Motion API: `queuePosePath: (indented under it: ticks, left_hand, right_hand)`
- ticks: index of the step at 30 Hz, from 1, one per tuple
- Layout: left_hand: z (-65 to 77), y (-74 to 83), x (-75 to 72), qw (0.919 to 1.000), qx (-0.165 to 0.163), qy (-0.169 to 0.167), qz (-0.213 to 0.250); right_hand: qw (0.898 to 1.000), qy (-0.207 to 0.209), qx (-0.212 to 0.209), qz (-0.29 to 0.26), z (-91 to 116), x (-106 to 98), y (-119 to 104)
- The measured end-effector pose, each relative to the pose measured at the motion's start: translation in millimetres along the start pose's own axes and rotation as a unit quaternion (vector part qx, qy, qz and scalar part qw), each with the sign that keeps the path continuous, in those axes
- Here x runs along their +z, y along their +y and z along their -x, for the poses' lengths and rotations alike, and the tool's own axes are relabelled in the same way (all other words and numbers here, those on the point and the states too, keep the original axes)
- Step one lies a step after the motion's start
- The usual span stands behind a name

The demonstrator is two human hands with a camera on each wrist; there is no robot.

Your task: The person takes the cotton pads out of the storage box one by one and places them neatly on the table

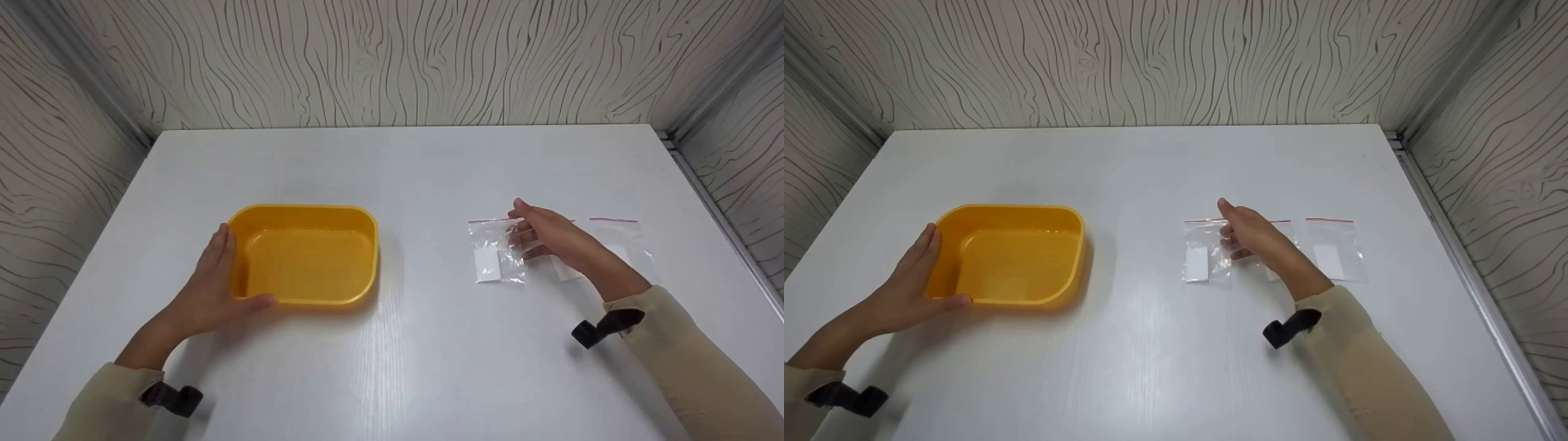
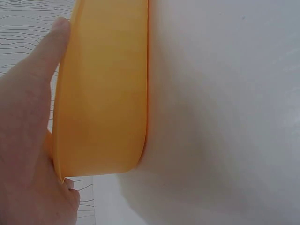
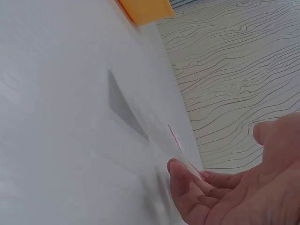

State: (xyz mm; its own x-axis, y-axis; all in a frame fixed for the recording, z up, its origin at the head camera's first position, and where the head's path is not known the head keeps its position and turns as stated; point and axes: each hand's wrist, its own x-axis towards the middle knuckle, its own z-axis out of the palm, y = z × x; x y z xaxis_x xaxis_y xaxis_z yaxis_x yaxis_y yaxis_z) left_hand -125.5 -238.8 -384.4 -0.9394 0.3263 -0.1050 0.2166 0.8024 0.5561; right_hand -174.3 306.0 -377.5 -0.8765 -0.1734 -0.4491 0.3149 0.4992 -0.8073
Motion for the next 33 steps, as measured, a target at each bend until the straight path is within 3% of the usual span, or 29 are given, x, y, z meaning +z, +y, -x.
queuePosePath:
  ticks: [10, 33]
  left_hand:
    - [0.3, -2.7, 1.2, 0.9999, 0.01, 0.005, -0.005]
    - [0.2, 0.8, -1.4, 0.9999, 0.001, -0.003, -0.012]
  right_hand:
    - [1.0, -0.02, -0.001, 0.004, 3, -2, -1]
    - [0.999, -0.013, 0.001, 0.036, 7, -6, -11]
